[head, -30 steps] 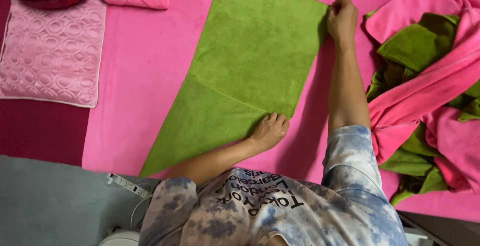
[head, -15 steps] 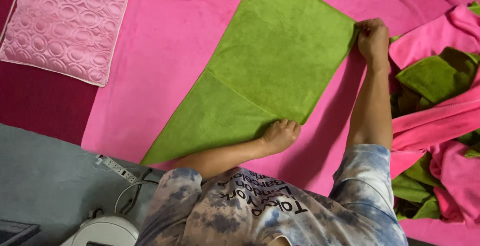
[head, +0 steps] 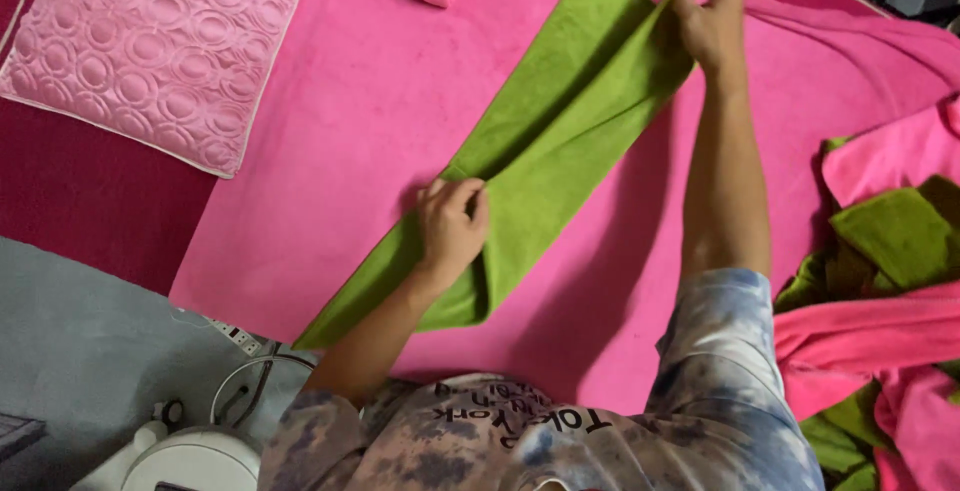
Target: The person folds a green towel on a pink surface. They smooth the towel, fold it into a long strip, and then roll it tightly into a compact bundle.
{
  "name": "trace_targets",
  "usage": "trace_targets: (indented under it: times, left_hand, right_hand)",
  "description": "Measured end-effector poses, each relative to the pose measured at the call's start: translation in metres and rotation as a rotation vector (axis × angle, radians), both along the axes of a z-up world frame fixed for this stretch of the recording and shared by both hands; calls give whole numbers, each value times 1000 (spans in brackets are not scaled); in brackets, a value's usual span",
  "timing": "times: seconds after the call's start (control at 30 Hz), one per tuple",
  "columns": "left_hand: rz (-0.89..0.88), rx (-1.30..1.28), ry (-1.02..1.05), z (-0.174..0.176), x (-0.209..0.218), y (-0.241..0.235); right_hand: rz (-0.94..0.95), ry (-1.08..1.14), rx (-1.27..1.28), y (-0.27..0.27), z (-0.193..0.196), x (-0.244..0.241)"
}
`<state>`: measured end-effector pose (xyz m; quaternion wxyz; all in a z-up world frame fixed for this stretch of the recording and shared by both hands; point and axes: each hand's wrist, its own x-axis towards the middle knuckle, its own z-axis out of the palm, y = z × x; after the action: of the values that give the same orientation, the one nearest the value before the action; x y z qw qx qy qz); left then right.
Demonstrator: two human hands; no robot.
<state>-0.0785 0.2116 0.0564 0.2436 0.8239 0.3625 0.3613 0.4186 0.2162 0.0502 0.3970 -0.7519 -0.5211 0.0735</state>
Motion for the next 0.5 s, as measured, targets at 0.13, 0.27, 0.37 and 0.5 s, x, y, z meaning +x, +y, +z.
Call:
trace_targets:
  times: [0.13,0.27,0.37,0.5]
  left_hand:
    - [84,-126,70,-15,-11,17]
    - [92,-149,176,-12,-7,25]
    - [75,-130,236,-17,-2,31]
    - [90,-125,123,-20,-2,34]
  right_hand:
    - [24,37,-45,61,-22,-16]
    - [-44,21,-143,71,-31,-23]
    - [-13,32,-154,65,-28,-23]
    - [81,54,19,71,-15,-30]
